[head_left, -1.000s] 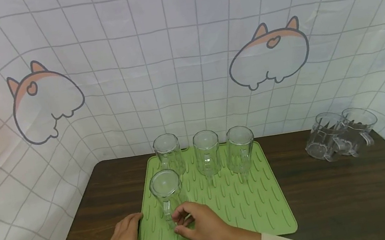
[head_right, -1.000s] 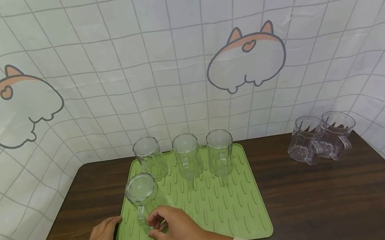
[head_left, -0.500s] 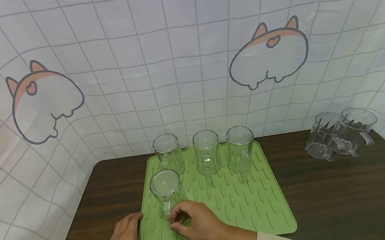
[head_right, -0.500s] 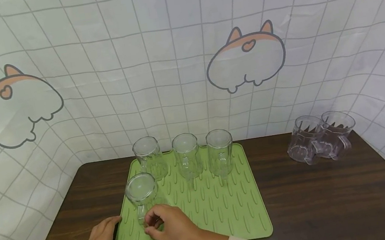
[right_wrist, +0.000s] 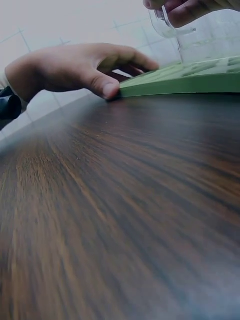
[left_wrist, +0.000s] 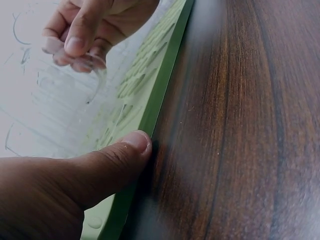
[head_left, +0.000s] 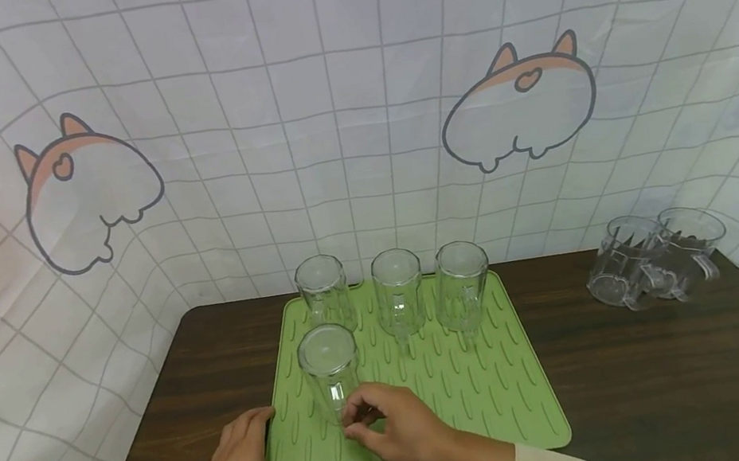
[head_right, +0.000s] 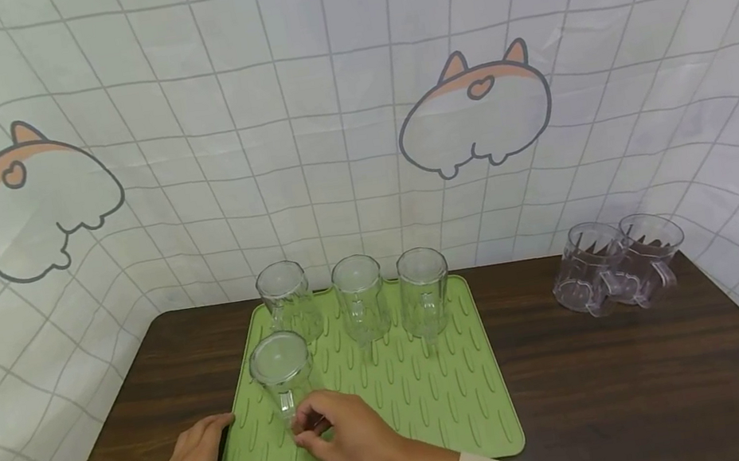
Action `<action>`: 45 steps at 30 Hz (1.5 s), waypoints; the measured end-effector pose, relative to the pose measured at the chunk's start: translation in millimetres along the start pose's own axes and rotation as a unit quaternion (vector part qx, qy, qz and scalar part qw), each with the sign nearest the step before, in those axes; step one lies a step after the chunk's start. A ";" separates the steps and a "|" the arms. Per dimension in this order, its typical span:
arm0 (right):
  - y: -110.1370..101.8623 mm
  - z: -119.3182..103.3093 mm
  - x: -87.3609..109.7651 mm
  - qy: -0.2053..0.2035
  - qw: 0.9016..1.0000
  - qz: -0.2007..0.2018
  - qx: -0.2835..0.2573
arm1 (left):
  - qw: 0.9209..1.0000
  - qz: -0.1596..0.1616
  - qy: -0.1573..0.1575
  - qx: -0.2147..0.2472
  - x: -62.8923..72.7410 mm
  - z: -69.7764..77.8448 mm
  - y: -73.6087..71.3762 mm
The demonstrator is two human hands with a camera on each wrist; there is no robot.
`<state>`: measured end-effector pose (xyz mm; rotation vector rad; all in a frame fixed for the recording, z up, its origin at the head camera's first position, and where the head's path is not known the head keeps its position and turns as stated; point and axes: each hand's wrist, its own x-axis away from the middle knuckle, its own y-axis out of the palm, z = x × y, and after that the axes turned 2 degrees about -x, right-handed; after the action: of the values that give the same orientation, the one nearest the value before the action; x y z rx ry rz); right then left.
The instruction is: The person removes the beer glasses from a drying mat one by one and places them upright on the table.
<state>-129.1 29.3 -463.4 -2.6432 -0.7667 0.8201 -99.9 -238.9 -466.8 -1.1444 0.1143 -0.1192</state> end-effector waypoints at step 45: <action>-94.4 -1.9 67.7 -0.050 0.993 0.090 0.066 | 0.999 -0.048 -0.015 0.011 -5.4 8.6 -4.7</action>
<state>-118.9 144.7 -454.7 -2.5963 -0.4823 1.0190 -104.2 -232.3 -458.8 -1.1305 0.0308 -0.1874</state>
